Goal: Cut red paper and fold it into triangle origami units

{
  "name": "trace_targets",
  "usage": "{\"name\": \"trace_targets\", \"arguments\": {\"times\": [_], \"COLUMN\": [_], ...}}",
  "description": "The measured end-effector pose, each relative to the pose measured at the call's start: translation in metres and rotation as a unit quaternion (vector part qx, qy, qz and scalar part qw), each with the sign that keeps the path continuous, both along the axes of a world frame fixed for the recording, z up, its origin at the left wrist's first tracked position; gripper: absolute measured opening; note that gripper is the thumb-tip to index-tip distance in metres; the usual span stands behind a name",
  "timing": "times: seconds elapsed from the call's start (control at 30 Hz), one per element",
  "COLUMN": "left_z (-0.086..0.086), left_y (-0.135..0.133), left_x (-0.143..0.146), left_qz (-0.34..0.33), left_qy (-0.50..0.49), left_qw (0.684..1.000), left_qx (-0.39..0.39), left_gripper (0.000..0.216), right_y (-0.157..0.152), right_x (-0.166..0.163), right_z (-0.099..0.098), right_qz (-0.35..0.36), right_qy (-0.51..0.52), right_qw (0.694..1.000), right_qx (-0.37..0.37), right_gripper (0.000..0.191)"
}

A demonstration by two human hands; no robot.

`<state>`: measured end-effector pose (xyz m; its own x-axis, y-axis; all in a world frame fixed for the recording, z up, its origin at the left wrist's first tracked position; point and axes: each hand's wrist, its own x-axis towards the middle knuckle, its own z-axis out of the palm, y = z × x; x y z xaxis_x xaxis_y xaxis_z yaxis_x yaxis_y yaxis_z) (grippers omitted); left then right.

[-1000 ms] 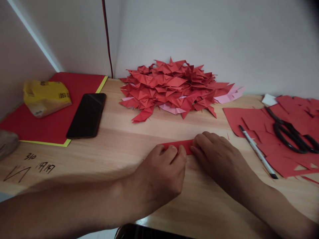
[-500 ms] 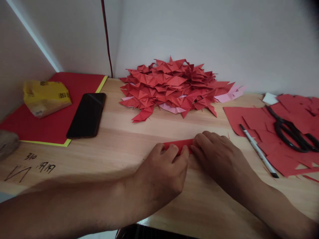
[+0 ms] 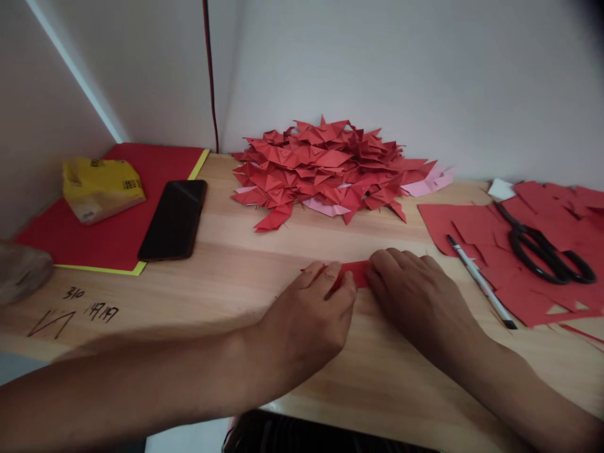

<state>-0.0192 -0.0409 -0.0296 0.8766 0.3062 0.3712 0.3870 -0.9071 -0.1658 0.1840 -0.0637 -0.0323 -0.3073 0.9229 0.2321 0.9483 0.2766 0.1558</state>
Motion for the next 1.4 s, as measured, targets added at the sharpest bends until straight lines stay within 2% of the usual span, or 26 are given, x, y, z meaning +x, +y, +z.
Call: {"name": "trace_targets", "arguments": {"times": [0.13,0.27,0.33,0.37,0.47,0.63,0.97,1.4], "left_z": [-0.002,-0.005,-0.007,-0.007,-0.008,-0.007,-0.003,-0.005], "left_y": [0.000,0.001,0.001,0.002,0.001,-0.002,-0.010,-0.010], "left_x": [-0.001,-0.001,-0.001,-0.001,-0.002,-0.006,-0.012,-0.018], "left_qz": [-0.007,-0.009,-0.007,-0.007,-0.003,0.021,0.082,0.075], "left_qy": [0.005,-0.007,-0.012,-0.010,-0.001,0.032,0.072,-0.015], "left_qw": [1.000,1.000,1.000,1.000,1.000,0.999,0.989,0.988], "left_qx": [-0.006,-0.013,-0.024,-0.028,-0.026,-0.026,-0.095,-0.132], "left_gripper": [0.031,0.031,0.030,0.029,0.029,0.035,0.042,0.038], "right_y": [-0.002,-0.018,-0.031,-0.037,-0.052,-0.062,-0.065,-0.067], "right_x": [0.007,-0.004,-0.016,-0.021,-0.031,-0.034,-0.038,-0.040], "right_z": [0.007,0.023,0.025,0.023,0.011,-0.005,-0.004,-0.007], "right_qz": [-0.016,0.062,0.114,0.115,0.090,0.043,0.017,-0.011], "right_qy": [0.020,0.083,0.100,0.101,0.073,0.043,0.032,0.059], "right_qw": [1.000,0.994,0.988,0.988,0.993,0.997,0.998,0.998], "right_qx": [0.002,0.047,0.033,0.031,0.035,0.038,0.044,0.005], "right_gripper": [0.022,0.023,0.025,0.029,0.038,0.041,0.044,0.046]}}
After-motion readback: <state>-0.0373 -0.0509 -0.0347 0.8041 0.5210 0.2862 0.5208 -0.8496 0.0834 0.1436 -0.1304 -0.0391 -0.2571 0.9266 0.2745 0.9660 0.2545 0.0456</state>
